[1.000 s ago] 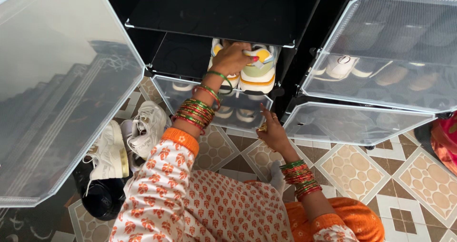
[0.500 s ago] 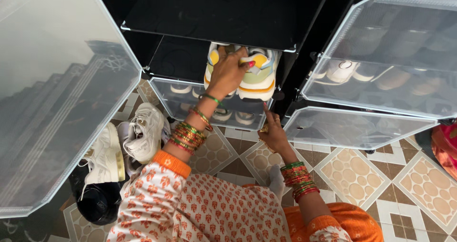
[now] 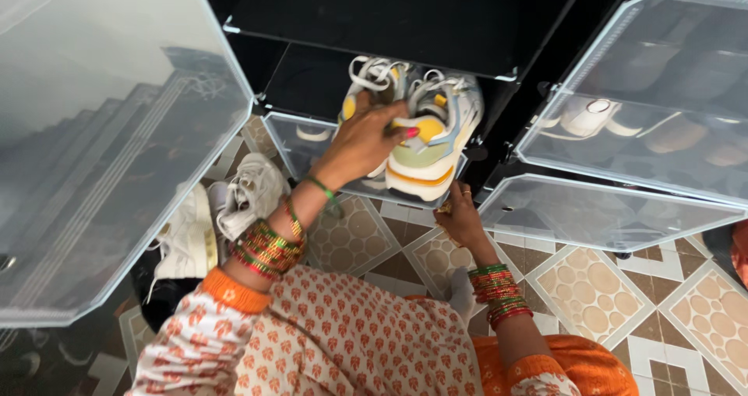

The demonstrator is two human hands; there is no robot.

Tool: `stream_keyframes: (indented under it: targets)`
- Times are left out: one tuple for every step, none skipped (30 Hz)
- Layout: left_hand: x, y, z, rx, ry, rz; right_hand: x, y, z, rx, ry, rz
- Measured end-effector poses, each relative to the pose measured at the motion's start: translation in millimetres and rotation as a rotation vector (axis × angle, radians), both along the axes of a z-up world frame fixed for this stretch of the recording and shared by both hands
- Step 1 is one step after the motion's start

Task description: The person removes several pairs of shoes from a transparent shoe cabinet and places them on the floor. Then, using a cloth, the person wipes the interior shelves of the cabinet.

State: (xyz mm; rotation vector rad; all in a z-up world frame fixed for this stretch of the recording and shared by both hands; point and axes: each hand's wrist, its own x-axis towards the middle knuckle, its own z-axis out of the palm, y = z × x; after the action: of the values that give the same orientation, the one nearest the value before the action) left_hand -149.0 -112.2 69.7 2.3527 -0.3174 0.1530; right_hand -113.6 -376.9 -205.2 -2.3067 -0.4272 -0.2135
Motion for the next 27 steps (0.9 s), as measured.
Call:
stream_keyframes:
  targets:
    - [2, 0, -1, -0.008, 0.009, -0.008, -1, 1, 0, -0.006, -0.002, 0.004]
    - [3, -1, -3, 0.039, -0.050, -0.037, 1, 1, 0, -0.009, -0.008, 0.002]
    - [4, -3, -4, 0.085, -0.108, -0.066, 2, 2, 1, -0.012, -0.014, 0.001]
    - [4, -5, -5, 0.133, -0.168, -0.101, 3, 3, 1, -0.013, -0.017, -0.001]
    - [4, -7, -4, 0.175, -0.148, -0.098, 4, 4, 0, -0.013, -0.021, -0.002]
    - [2, -10, -4, 0.214, -0.127, -0.095, 5, 2, 0, -0.016, -0.023, -0.004]
    - [1, -13, -2, 0.253, -0.106, -0.092, 5, 2, -1, -0.008, -0.027, -0.003]
    - [0, -17, 0, 0.266, -0.084, -0.092, 5, 2, -1, 0.001, -0.031, -0.002]
    - [-1, -21, 2, 0.278, -0.063, -0.091, 5, 2, -2, 0.009, -0.035, -0.001]
    - [-2, -23, 4, 0.292, -0.041, -0.088, 4, 1, -1, 0.006, -0.034, -0.001]
    - [-4, -27, 5, 0.276, -0.049, -0.088, 3, 0, 0, 0.002, -0.034, -0.002]
    - [-7, -29, 4, 0.259, -0.056, -0.085, 2, -1, 1, -0.002, -0.032, 0.002]
    - [-9, -31, 2, 0.242, -0.063, -0.082, 0, -3, 2, 0.000, -0.014, -0.001]
    - [-9, -31, 1, 0.229, -0.043, -0.070, -3, -6, 4, 0.005, 0.004, 0.000]
    - [-8, -31, 1, 0.217, -0.024, -0.058, -5, -9, 5, 0.009, 0.021, 0.001]
    - [-5, -30, 0, 0.205, -0.006, -0.050, -5, -11, 5, 0.037, -0.006, 0.018]
    - [-3, -28, -2, 0.193, -0.042, -0.047, -6, -13, 4, 0.065, -0.032, 0.035]
    - [-2, -26, -6, 0.177, -0.074, -0.044, -10, -17, 0, 0.089, -0.054, 0.053]
    - [-1, -25, -11, 0.162, -0.106, -0.041, -13, -19, -4, 0.065, -0.028, 0.048]
    - [0, -21, -14, 0.119, -0.123, -0.052, -14, -20, -7, 0.043, -0.005, 0.042]
    - [0, -14, -15, 0.076, -0.141, -0.063, -16, -21, -11, 0.020, 0.018, 0.035]
    - [0, -6, -15, 0.034, -0.159, -0.074, -18, -20, -13, -0.010, 0.067, 0.021]
    - [0, -1, -13, 0.021, -0.151, -0.055, -19, -19, -15, -0.040, 0.117, 0.007]
    - [-3, 7, -11, 0.006, -0.139, -0.028, -21, -16, -18, -0.073, 0.170, 0.000]
    - [-8, 14, -8, -0.009, -0.128, -0.001, -23, -14, -19, -0.069, 0.125, 0.040]
    - [-15, 23, -6, -0.035, -0.135, 0.012, -23, -12, -19, -0.063, 0.081, 0.080]
    - [-22, 33, -2, -0.061, -0.143, 0.026, -25, -8, -19, -0.056, 0.036, 0.119]
